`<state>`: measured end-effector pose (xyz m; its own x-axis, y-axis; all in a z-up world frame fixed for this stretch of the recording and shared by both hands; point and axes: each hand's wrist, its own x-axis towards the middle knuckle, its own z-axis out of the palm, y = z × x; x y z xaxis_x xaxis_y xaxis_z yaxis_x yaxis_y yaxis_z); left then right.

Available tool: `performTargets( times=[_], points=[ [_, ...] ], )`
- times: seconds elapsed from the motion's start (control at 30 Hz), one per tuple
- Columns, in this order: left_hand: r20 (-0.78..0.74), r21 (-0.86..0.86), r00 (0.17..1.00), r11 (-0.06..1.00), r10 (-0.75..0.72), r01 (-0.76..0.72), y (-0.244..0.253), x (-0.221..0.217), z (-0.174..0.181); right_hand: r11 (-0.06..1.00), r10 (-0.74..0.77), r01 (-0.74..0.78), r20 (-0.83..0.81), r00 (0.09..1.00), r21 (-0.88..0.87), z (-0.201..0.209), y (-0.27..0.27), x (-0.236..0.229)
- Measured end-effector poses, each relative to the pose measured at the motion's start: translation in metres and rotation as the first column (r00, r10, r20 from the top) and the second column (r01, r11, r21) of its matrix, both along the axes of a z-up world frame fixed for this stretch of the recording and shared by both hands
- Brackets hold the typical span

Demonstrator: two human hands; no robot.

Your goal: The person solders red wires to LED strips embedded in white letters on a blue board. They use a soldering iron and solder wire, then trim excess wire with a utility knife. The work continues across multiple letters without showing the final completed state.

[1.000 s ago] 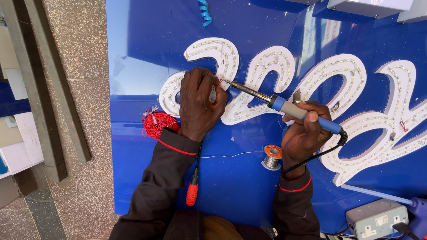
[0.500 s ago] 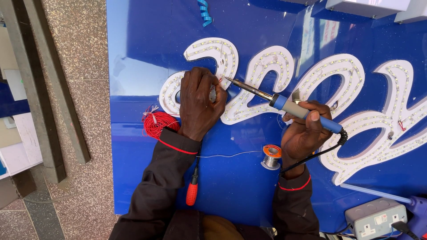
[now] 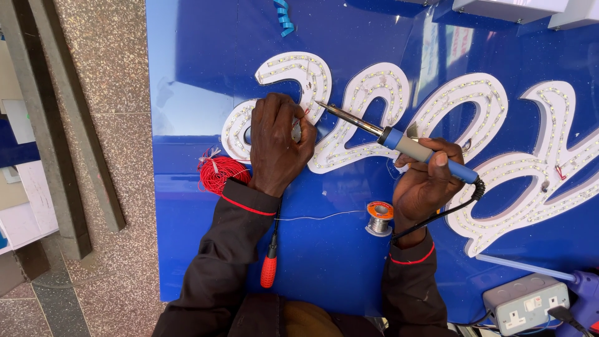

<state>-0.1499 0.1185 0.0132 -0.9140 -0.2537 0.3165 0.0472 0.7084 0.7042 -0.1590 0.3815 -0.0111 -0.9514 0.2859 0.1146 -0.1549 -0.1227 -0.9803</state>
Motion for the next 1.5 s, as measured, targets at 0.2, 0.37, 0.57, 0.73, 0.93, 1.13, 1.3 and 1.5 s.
performTargets(
  times=[0.2, 0.37, 0.57, 0.73, 0.93, 1.13, 1.3, 1.5],
  points=[
    [0.007, -0.026, 1.000, 1.000, -0.005, 0.005, -0.001, 0.001, -0.003, 1.000, 0.018, -0.018, 0.021, 1.000, -0.023, 0.002, 0.001, 0.000],
    [-0.005, -0.024, 1.000, 1.000, -0.001, 0.001, -0.002, 0.001, -0.008, 0.997, 0.064, -0.062, 0.050, 0.997, -0.038, 0.023, 0.009, -0.002],
    [-0.027, -0.036, 0.999, 0.999, 0.018, -0.019, -0.001, 0.000, -0.010, 0.994, 0.039, -0.034, 0.049, 0.998, -0.105, 0.033, 0.036, 0.013],
    [-0.068, -0.059, 0.998, 0.998, -0.008, 0.004, -0.003, 0.000, -0.010, 0.972, -0.066, 0.090, 0.117, 0.991, -0.218, 0.047, 0.045, 0.043],
    [-0.124, -0.070, 0.989, 0.995, -0.078, 0.070, -0.015, 0.001, -0.034, 0.951, -0.102, 0.130, 0.114, 0.988, -0.279, 0.051, 0.053, 0.084],
    [-0.171, -0.164, 0.982, 0.985, -0.080, 0.052, -0.026, -0.006, -0.058, 0.953, -0.062, 0.066, 0.020, 0.998, -0.297, 0.063, 0.061, 0.125],
    [-0.213, -0.223, 0.973, 0.974, -0.090, 0.042, -0.033, -0.014, -0.074, 0.951, -0.051, 0.051, 0.009, 0.999, -0.306, 0.082, 0.073, 0.161],
    [-0.189, -0.264, 0.980, 0.965, -0.060, 0.008, -0.037, -0.012, -0.085, 0.948, -0.027, 0.020, -0.019, 0.999, -0.317, 0.105, 0.074, 0.203]
  ],
)
